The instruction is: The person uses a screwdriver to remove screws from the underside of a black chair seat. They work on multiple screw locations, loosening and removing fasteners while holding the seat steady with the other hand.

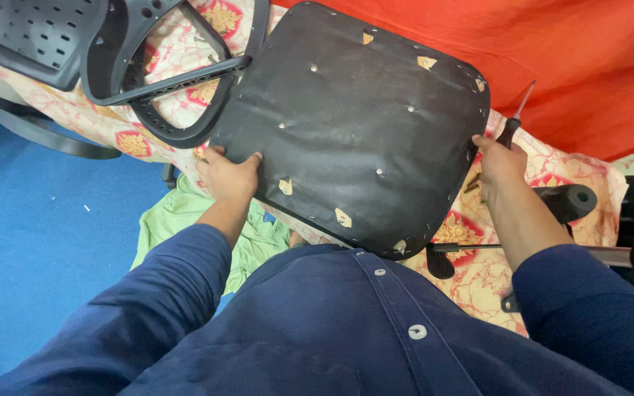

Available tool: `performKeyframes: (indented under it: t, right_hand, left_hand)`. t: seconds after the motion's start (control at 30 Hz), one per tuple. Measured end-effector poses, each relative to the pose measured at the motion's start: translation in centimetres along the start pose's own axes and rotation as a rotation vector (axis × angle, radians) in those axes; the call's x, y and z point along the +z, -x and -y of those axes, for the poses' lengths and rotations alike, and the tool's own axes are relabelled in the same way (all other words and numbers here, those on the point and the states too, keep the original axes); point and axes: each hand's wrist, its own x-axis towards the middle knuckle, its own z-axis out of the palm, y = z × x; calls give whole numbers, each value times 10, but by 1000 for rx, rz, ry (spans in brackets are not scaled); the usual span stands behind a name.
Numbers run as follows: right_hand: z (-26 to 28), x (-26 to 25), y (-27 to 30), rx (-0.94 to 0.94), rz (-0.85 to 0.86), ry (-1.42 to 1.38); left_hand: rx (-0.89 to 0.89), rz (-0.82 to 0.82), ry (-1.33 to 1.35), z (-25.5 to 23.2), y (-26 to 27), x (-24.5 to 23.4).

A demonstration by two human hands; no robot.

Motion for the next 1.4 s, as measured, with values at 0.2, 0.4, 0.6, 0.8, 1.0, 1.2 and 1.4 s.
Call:
performKeyframes:
  t: [0.2, 0.4, 0.6, 0.8, 1.0, 1.2, 1.4]
  right_hand:
    - [1, 5, -7, 141, 165, -87]
    - [-10, 3, -6, 216, 220, -96]
    - [-15, 3, -4, 185, 251, -143]
    - [-22, -6, 5, 223, 278, -270]
    - [-24, -17, 25, 268, 333, -305]
    - [-28, -22, 35, 264, 349, -335]
    - [-54, -27, 60, 226, 374, -323]
  left_hand:
    - [-222, 42, 414, 27, 2, 9]
    - [-670, 576, 671, 39, -1, 24]
    - [-694, 665, 734, 40, 0, 21]
    - [-556, 374, 996, 20, 23, 9]
    - [-547, 454, 1255, -4, 31, -16]
    - [-571, 721, 1289, 4, 10, -20]
    - [-396, 761, 1349, 21, -11, -26]
